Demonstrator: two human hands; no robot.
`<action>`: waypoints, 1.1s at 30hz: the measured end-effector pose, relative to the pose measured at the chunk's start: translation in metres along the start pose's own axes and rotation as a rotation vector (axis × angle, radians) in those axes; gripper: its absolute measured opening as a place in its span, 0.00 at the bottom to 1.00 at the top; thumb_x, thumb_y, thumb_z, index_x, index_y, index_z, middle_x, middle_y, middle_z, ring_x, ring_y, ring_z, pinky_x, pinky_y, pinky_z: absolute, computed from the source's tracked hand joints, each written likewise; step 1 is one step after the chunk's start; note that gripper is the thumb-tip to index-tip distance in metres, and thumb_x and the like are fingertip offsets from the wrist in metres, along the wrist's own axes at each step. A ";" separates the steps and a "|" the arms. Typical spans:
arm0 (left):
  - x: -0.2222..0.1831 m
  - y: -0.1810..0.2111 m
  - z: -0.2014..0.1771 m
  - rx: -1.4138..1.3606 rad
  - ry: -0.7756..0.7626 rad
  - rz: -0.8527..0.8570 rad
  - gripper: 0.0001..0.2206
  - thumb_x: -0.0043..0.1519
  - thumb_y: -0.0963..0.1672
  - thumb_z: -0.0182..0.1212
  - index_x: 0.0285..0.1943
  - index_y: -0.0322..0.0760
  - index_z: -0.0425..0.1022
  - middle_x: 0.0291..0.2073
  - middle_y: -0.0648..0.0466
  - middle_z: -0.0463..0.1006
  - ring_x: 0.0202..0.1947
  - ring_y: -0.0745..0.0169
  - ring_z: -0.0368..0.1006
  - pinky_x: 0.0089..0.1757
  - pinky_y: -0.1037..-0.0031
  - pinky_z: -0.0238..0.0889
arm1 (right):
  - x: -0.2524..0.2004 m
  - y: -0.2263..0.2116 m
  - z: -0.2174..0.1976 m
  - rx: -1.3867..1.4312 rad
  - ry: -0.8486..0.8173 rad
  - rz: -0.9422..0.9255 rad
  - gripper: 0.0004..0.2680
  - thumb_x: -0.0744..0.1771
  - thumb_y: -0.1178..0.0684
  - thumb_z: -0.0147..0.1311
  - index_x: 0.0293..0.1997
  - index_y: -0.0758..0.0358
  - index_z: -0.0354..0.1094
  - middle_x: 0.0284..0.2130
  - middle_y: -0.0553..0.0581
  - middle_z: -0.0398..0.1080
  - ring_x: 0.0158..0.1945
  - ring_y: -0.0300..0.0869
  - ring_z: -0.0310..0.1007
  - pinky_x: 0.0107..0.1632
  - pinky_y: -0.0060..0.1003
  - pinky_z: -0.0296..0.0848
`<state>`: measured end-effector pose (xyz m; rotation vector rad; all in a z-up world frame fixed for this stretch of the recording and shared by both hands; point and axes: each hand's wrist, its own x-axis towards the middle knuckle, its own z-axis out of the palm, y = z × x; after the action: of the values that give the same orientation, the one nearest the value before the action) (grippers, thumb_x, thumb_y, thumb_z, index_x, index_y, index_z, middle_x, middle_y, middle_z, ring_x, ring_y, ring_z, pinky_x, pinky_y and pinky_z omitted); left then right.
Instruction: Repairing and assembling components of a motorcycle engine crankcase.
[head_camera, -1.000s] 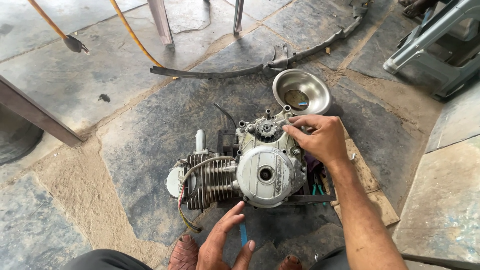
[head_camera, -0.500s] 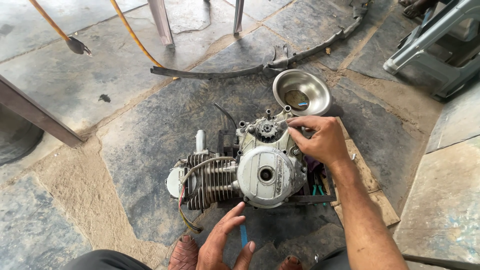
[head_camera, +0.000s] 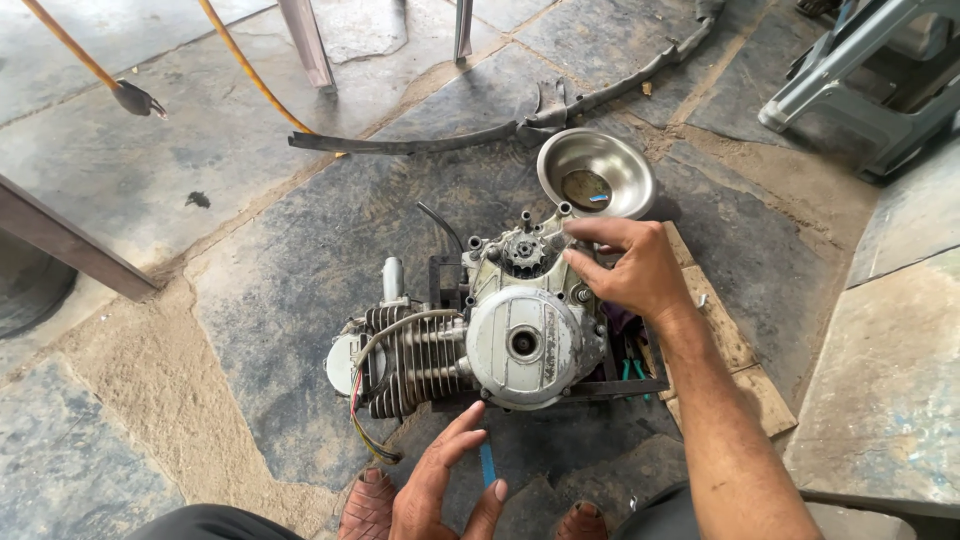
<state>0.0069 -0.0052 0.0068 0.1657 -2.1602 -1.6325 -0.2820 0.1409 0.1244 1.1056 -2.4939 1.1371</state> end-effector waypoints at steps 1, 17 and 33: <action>0.001 0.001 0.000 0.000 0.000 0.001 0.21 0.56 0.41 0.72 0.58 0.38 0.72 0.66 0.42 0.74 0.69 0.42 0.67 0.64 0.50 0.59 | 0.001 0.005 0.003 0.000 0.000 -0.001 0.10 0.62 0.54 0.67 0.46 0.61 0.80 0.40 0.56 0.81 0.40 0.40 0.83 0.41 0.34 0.82; 0.003 0.008 -0.008 0.037 -0.044 -0.009 0.22 0.54 0.41 0.73 0.57 0.36 0.72 0.65 0.41 0.74 0.68 0.41 0.67 0.64 0.52 0.57 | -0.007 0.013 -0.042 0.027 0.324 0.042 0.07 0.68 0.53 0.67 0.47 0.64 0.78 0.40 0.59 0.80 0.39 0.37 0.83 0.39 0.31 0.83; 0.007 -0.235 -0.109 0.195 -0.422 0.123 0.11 0.73 0.41 0.47 0.50 0.32 0.77 0.63 0.39 0.75 0.64 0.43 0.72 0.61 0.57 0.68 | -0.629 0.168 0.072 -0.042 0.389 1.462 0.16 0.63 0.43 0.66 0.46 0.65 0.78 0.38 0.60 0.81 0.41 0.45 0.81 0.45 0.42 0.78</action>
<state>0.0070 -0.1753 -0.1886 -0.2756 -2.5831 -1.4871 0.0538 0.5105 -0.2998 -1.1400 -2.7203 1.2498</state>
